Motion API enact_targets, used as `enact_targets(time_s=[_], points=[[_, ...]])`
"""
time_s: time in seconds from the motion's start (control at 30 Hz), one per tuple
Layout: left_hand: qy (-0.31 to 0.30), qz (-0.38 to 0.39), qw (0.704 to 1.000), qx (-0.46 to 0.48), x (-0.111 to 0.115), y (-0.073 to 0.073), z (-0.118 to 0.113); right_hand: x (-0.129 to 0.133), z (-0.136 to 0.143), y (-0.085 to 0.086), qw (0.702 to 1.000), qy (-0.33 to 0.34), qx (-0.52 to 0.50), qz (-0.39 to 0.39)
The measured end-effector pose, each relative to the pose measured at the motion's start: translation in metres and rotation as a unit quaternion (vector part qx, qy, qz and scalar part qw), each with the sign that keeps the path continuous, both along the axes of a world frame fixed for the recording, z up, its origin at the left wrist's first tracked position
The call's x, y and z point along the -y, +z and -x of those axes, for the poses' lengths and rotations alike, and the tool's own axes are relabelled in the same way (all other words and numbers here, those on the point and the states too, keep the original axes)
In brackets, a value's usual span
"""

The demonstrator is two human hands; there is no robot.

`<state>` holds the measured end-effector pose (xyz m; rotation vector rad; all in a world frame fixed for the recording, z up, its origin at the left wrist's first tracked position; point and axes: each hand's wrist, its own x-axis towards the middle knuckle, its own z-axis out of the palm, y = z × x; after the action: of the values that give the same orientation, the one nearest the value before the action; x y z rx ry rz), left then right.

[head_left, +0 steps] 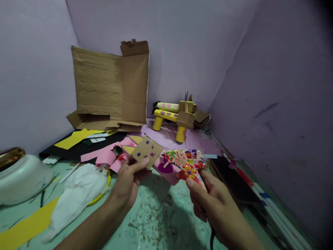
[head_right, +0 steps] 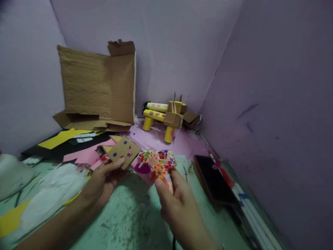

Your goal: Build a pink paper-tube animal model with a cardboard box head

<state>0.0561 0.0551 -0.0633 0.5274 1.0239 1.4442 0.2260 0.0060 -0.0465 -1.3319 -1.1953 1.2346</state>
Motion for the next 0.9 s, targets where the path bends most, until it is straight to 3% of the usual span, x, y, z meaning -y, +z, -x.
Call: enact_targets(time_s=[0.27, 0.47, 0.9], points=[[0.022, 0.012, 0.999, 0.046, 0.004, 0.004, -0.003, 0.0, 0.008, 0.005, 0.993, 0.002, 0.067, -0.096], [0.024, 0.014, 0.998, 0.049, 0.003, 0.005, -0.004, 0.004, 0.007, 0.017, 0.986, 0.029, 0.118, -0.111], [0.032, 0.022, 0.997, 0.067, 0.003, 0.008, -0.003, 0.005, 0.006, 0.012, 0.986, 0.032, 0.124, -0.11]])
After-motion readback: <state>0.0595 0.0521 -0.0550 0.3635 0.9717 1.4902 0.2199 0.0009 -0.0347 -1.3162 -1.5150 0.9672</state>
